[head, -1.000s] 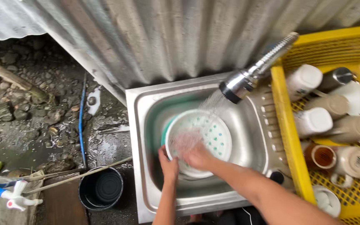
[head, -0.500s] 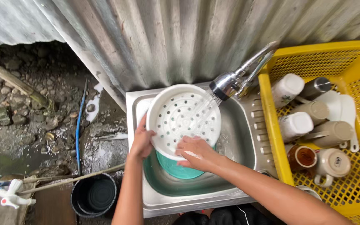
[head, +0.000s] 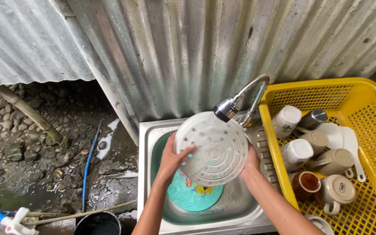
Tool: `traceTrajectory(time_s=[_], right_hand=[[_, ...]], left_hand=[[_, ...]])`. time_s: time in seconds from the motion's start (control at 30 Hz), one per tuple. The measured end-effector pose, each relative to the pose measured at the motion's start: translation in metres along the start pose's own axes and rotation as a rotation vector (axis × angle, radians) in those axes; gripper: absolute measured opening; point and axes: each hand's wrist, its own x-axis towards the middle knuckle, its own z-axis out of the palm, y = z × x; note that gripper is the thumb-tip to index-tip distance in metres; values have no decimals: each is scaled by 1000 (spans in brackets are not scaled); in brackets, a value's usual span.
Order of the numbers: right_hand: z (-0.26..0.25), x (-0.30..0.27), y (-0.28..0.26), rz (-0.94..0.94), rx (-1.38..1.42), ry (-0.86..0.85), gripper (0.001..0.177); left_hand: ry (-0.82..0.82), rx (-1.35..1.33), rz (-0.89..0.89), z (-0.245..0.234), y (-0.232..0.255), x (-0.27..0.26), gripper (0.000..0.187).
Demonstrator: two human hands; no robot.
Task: The person washes several cups, bowls, lids, and a pot in a metal sink, then places them into a yellow plastic basket.
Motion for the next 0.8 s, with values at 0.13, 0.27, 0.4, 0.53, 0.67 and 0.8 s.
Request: traceTrajectory(time_s=[0.13, 0.27, 0.4, 0.53, 0.67, 0.8], right_hand=[[4, -16, 19, 433, -72, 382, 40], [23, 8, 32, 284, -137, 7, 48], [54, 5, 14, -183, -738, -315, 56], [68, -27, 5, -293, -726, -440, 81], [46, -59, -34, -856, -865, -372, 83], [-16, -98, -119, -927, -865, -160, 69]], left_hand=[[-68, 559, 411, 3, 19, -31, 84], [93, 626, 567, -26, 9, -33, 87], [219, -48, 179, -54, -19, -29, 69], [161, -258, -397, -43, -54, -27, 66], [-207, -495, -476, 11, -86, -13, 71], [-282, -522, -570, 82, -67, 9, 77]])
